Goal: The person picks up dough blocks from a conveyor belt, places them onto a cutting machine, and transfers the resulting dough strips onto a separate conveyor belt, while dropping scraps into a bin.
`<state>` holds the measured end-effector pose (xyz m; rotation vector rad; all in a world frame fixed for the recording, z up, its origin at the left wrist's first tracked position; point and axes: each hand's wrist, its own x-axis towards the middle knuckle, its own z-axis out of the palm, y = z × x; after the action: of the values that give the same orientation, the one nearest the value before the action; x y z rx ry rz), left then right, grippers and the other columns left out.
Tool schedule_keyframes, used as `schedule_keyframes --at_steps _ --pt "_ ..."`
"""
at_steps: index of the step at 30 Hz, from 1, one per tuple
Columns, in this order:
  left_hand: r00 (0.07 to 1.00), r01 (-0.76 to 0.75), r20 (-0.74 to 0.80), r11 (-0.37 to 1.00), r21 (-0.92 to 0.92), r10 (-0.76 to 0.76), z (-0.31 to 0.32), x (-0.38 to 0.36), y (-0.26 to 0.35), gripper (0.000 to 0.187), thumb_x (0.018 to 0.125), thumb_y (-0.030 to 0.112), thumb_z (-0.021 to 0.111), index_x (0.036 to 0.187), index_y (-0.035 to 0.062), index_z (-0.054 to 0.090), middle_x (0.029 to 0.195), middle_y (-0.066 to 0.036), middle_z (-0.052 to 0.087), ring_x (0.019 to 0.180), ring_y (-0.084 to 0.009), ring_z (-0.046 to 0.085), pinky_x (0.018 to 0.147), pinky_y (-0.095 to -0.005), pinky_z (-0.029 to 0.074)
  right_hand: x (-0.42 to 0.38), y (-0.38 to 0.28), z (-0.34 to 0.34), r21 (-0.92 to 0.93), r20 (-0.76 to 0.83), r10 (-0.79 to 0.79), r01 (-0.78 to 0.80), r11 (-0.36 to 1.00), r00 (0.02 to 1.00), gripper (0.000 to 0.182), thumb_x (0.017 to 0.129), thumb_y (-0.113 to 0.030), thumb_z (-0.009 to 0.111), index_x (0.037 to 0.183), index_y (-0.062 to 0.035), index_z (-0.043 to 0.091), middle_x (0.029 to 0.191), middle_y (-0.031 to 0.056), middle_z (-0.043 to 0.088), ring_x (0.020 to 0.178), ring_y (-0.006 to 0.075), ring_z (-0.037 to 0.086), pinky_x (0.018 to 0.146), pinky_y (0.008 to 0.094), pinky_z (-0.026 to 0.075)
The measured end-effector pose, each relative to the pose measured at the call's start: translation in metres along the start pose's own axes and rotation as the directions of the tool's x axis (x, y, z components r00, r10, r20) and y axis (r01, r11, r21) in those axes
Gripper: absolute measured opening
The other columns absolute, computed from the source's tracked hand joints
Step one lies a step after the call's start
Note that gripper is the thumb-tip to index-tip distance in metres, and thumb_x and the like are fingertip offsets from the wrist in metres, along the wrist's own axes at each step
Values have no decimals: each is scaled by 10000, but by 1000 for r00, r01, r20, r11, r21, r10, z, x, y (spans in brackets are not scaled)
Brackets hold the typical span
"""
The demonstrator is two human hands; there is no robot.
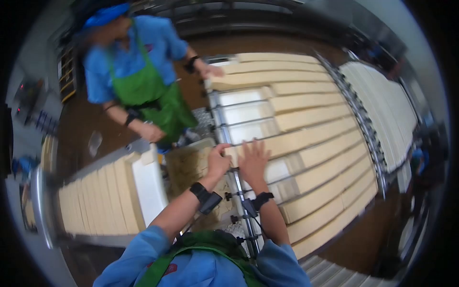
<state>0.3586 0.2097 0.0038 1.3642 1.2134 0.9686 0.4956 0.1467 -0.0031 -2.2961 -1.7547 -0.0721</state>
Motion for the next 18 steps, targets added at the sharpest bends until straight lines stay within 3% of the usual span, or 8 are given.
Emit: schedule_keyframes --at_steps 1,2,3,5,7,10,14,18 --pt "996 -86 -14 996 39 87 -15 -12 6 421 829 -42 666 1243 33 691 1004 -113 746 970 -206 715 843 -327 557 0 0 1 -31 13 22 -22 999 1000 688 964 -445 576 1597 -229 419 1673 189 314 1565 452 183 1194 736 112" --pt "997 55 57 997 52 -58 -36 -26 19 479 854 -21 675 1328 41 640 1109 -123 723 997 -205 712 858 -328 559 2 -2 1 -59 24 34 -33 998 999 691 961 -440 569 1600 -231 413 1672 182 321 1564 453 184 1193 741 108" --pt "981 -192 -36 981 3 192 -44 -34 -16 511 888 39 702 1387 51 589 1281 -160 659 1086 -271 695 937 -369 545 3 -6 -7 -37 86 70 -67 997 994 705 961 -454 552 1609 -224 398 1671 195 317 1568 451 177 1191 743 99" --pt "937 -297 -111 922 250 332 -108 -73 19 522 907 104 731 1398 46 566 1376 -191 589 1187 -353 644 1019 -408 511 2 -3 10 -79 -21 52 -53 995 998 729 964 -438 593 1611 -171 389 1670 252 276 1576 459 145 1187 744 87" --pt "962 -182 -149 941 285 231 -170 -107 7 499 896 139 754 1354 30 590 1314 -202 615 1224 -409 598 1047 -437 489 11 -44 -15 -108 -37 -4 0 994 999 704 959 -365 646 1576 -106 425 1610 279 340 1523 465 250 1198 682 178" --pt "875 -69 -392 876 478 283 -255 -160 -41 358 903 129 720 1239 38 634 1205 -206 626 1122 -407 596 975 -478 482 20 -113 -15 308 -120 -312 334 891 942 594 912 -199 727 1441 -18 527 1413 262 489 1273 428 470 1107 518 380" --pt "744 221 -629 804 551 227 -330 -240 -63 448 905 165 739 1305 32 587 1198 -241 513 1129 -427 521 1004 -484 435 18 -267 2 550 -118 -666 607 574 737 487 907 -168 717 1341 14 591 1261 229 592 1222 414 517 1090 494 406" --pt "737 453 -675 711 538 41 -339 -292 -71 739 851 281 811 1423 -19 453 1259 -276 448 1135 -449 501 993 -496 440 20 -387 45 677 -48 -812 617 402 582 485 893 -152 713 1310 58 585 1259 249 585 1213 431 505 1082 487 412"
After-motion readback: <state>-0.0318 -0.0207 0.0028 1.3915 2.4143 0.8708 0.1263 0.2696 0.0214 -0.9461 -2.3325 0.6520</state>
